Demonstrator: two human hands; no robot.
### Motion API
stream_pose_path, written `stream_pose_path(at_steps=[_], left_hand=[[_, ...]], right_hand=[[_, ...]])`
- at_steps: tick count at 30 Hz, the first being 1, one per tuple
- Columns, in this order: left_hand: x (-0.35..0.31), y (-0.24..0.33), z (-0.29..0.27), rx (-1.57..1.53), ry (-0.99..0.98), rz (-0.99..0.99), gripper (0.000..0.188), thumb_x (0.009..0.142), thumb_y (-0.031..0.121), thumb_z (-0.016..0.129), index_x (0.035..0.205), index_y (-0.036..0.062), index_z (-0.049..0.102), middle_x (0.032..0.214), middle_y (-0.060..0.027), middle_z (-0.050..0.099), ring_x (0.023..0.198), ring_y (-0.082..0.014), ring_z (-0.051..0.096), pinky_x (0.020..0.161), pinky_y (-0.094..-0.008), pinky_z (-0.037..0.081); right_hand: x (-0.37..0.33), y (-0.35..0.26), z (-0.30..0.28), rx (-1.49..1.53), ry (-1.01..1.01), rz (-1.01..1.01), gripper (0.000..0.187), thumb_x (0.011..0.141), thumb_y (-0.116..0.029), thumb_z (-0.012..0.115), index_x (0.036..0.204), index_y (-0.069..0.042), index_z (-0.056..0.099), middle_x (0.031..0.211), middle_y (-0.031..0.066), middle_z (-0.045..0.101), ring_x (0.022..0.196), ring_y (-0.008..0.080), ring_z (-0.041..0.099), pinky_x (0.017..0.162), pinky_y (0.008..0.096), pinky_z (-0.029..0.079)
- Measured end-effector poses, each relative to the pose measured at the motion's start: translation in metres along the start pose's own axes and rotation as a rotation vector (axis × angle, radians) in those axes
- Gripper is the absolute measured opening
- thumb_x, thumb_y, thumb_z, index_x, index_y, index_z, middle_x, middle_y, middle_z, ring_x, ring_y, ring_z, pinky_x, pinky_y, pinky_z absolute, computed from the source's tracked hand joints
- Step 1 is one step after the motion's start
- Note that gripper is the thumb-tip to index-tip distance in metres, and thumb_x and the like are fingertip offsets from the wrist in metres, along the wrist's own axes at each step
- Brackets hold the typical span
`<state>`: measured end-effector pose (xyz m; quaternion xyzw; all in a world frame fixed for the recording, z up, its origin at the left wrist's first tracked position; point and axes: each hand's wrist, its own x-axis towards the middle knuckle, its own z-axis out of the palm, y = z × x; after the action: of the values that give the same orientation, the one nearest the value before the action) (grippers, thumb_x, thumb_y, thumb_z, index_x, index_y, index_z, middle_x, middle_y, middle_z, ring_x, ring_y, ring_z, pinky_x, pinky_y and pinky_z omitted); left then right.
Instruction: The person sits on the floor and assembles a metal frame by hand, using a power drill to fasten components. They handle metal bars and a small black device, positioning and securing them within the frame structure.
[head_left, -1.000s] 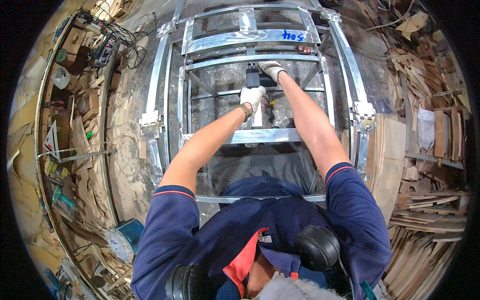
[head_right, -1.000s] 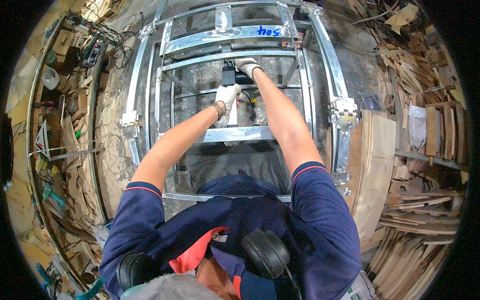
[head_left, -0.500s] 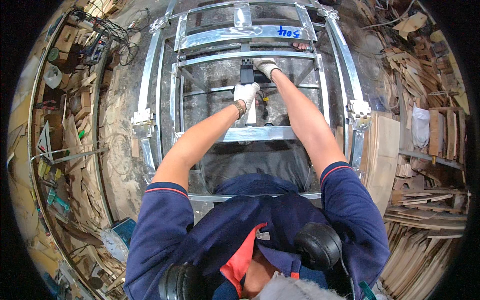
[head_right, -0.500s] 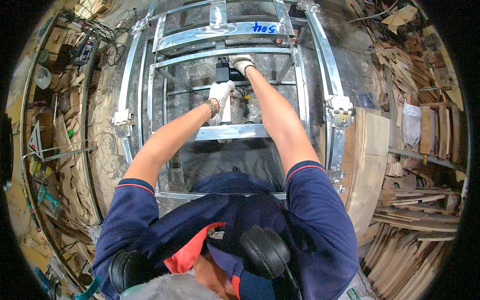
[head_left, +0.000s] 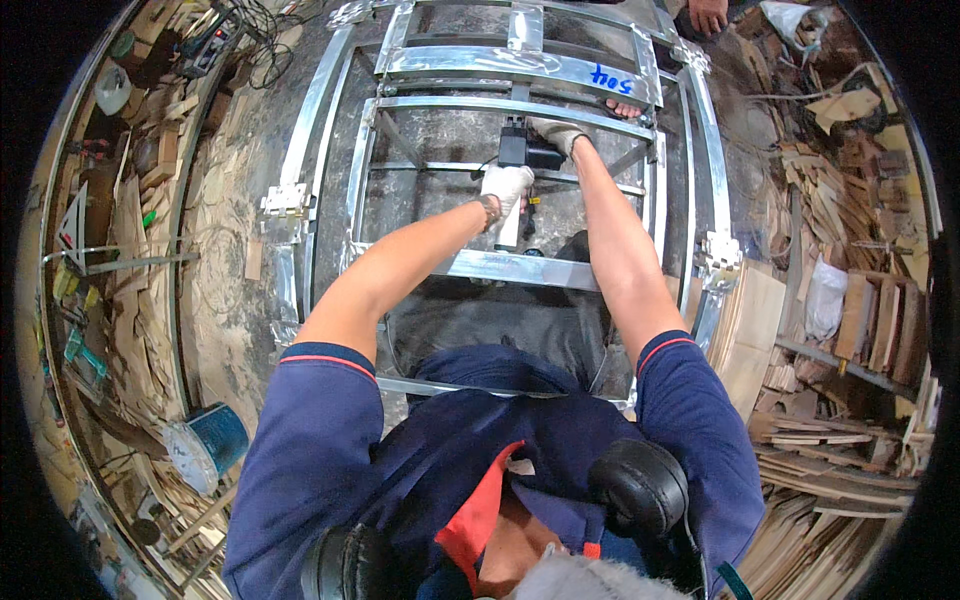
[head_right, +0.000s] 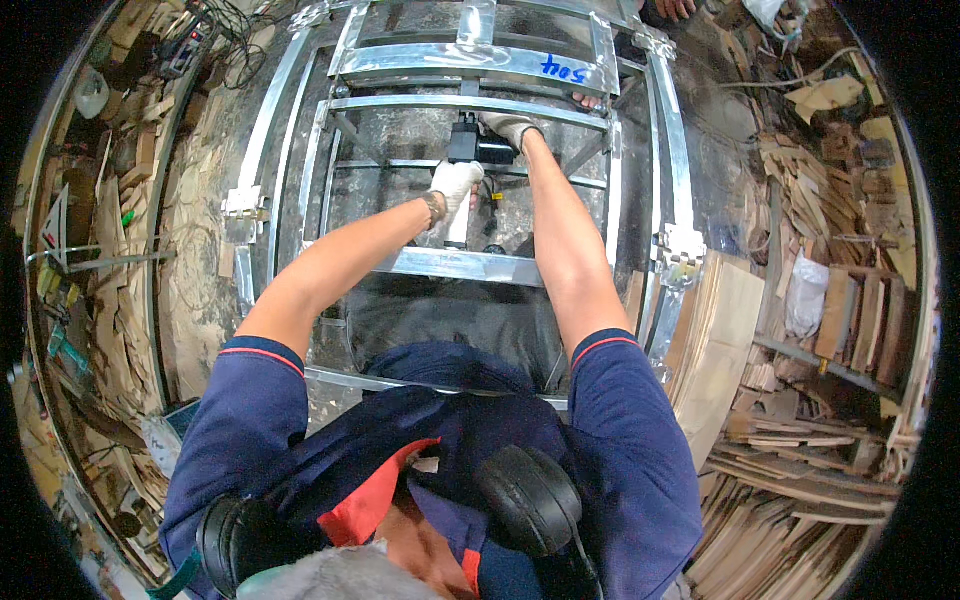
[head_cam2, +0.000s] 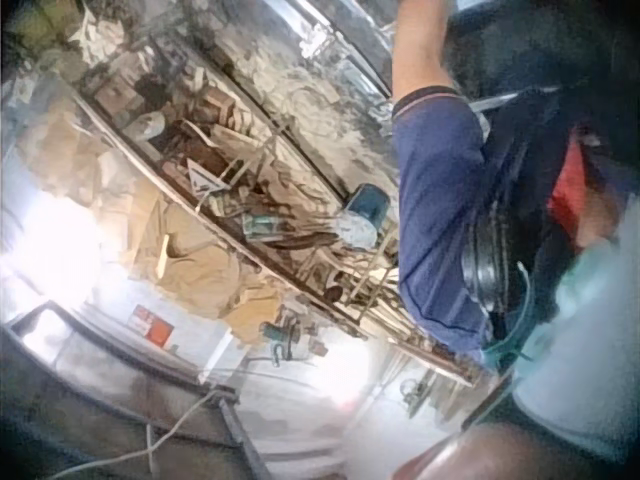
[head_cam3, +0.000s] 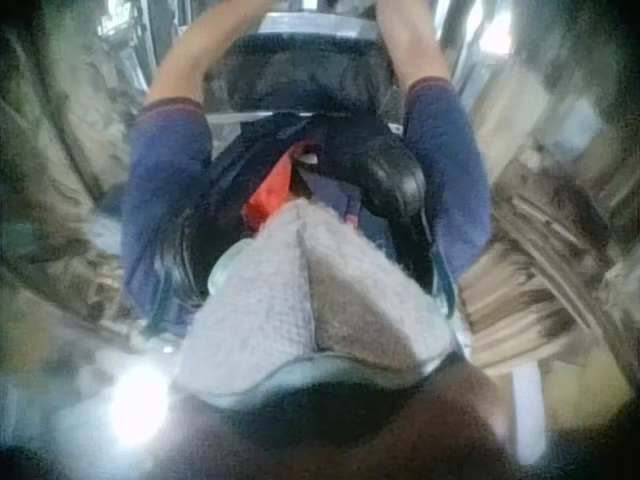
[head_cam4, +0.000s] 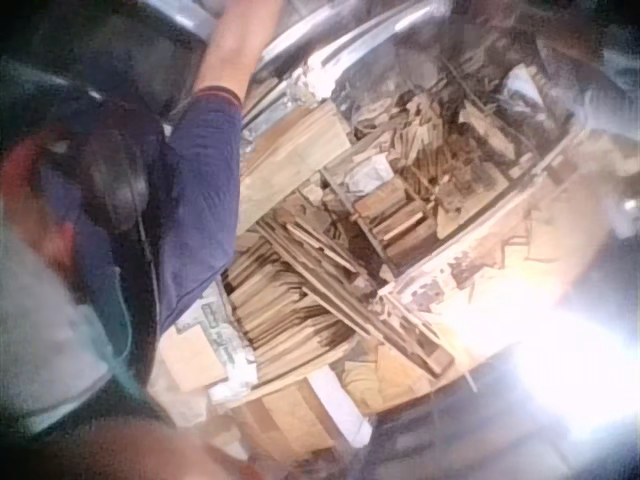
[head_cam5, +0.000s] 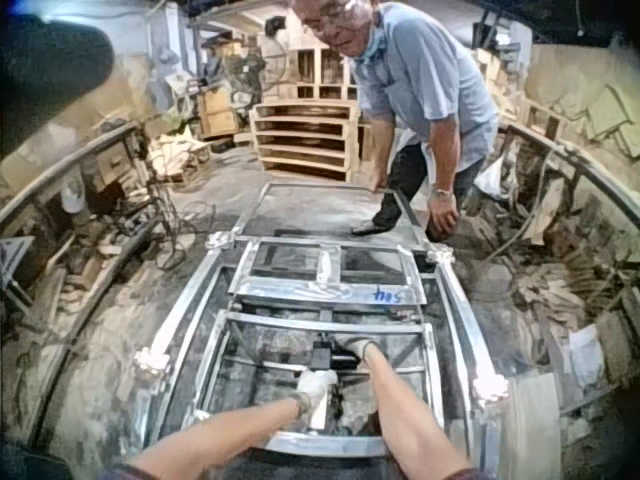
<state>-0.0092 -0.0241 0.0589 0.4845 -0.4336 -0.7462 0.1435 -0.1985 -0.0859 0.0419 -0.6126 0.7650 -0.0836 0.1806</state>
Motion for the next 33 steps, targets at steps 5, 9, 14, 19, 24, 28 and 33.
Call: stream_pose_path(at_steps=[5,9,14,19,24,28,33], left_hand=[[0.006,-0.003,0.008,0.417,0.329,0.116,0.042,0.078,0.031,0.062,0.094,-0.0081,0.056,0.078,-0.0190,0.068,0.060,-0.0279,0.068,0.056,-0.0346,0.055],[0.003,-0.002,0.005,0.263,0.143,0.077,0.037,0.086,0.030,0.049,0.079,-0.0040,0.062,0.072,-0.0164,0.068,0.056,-0.0274,0.065,0.058,-0.0363,0.053],[-0.003,-0.001,0.006,0.833,0.257,0.395,0.042,0.090,0.030,0.041,0.077,-0.0036,0.062,0.076,-0.0159,0.068,0.065,-0.0308,0.067,0.065,-0.0353,0.054],[-0.008,0.004,0.012,0.418,0.296,0.170,0.036,0.087,0.029,0.044,0.089,0.0012,0.067,0.083,-0.0148,0.070,0.075,-0.0325,0.068,0.072,-0.0374,0.054],[-0.006,0.005,0.009,0.551,0.179,0.257,0.039,0.083,0.033,0.051,0.083,-0.0039,0.064,0.075,-0.0168,0.069,0.060,-0.0253,0.068,0.067,-0.0361,0.056],[0.001,-0.001,0.011,0.406,0.214,0.143,0.032,0.080,0.029,0.057,0.074,-0.0011,0.062,0.060,-0.0131,0.063,0.059,-0.0242,0.064,0.057,-0.0349,0.051],[0.006,-0.006,0.010,0.573,0.253,0.219,0.037,0.087,0.030,0.044,0.079,0.0046,0.070,0.067,-0.0127,0.067,0.078,-0.0295,0.069,0.078,-0.0392,0.051]], right_hand=[[-0.004,0.004,0.015,-0.105,0.058,-0.017,0.046,0.097,-0.042,0.033,0.114,-0.011,0.062,0.122,0.0145,0.063,0.107,0.0311,0.061,0.096,0.0409,0.045],[-0.006,0.003,0.019,-0.132,0.107,-0.024,0.045,0.098,-0.040,0.033,0.113,-0.011,0.062,0.121,0.0145,0.063,0.107,0.0307,0.061,0.095,0.0411,0.045],[-0.005,0.001,0.009,-0.174,0.071,-0.061,0.043,0.098,-0.039,0.033,0.112,-0.012,0.063,0.120,0.0145,0.064,0.106,0.0303,0.061,0.095,0.0414,0.045],[-0.008,0.008,0.021,-0.193,0.044,-0.029,0.041,0.099,-0.036,0.033,0.111,-0.012,0.064,0.118,0.0147,0.064,0.106,0.0311,0.061,0.094,0.0415,0.046],[0.002,0.038,0.044,-0.031,0.119,-0.115,0.042,0.096,-0.040,0.038,0.103,-0.009,0.066,0.112,0.0158,0.067,0.103,0.0321,0.062,0.087,0.0413,0.046],[0.002,0.066,0.027,0.495,-0.194,0.171,0.051,0.095,-0.051,0.042,0.110,-0.007,0.064,0.118,0.0156,0.065,0.109,0.0291,0.060,0.091,0.0397,0.043],[-0.021,0.042,-0.006,0.107,0.116,0.003,0.053,0.094,-0.054,0.047,0.120,-0.010,0.060,0.129,0.0149,0.060,0.120,0.0330,0.053,0.100,0.0424,0.040]])
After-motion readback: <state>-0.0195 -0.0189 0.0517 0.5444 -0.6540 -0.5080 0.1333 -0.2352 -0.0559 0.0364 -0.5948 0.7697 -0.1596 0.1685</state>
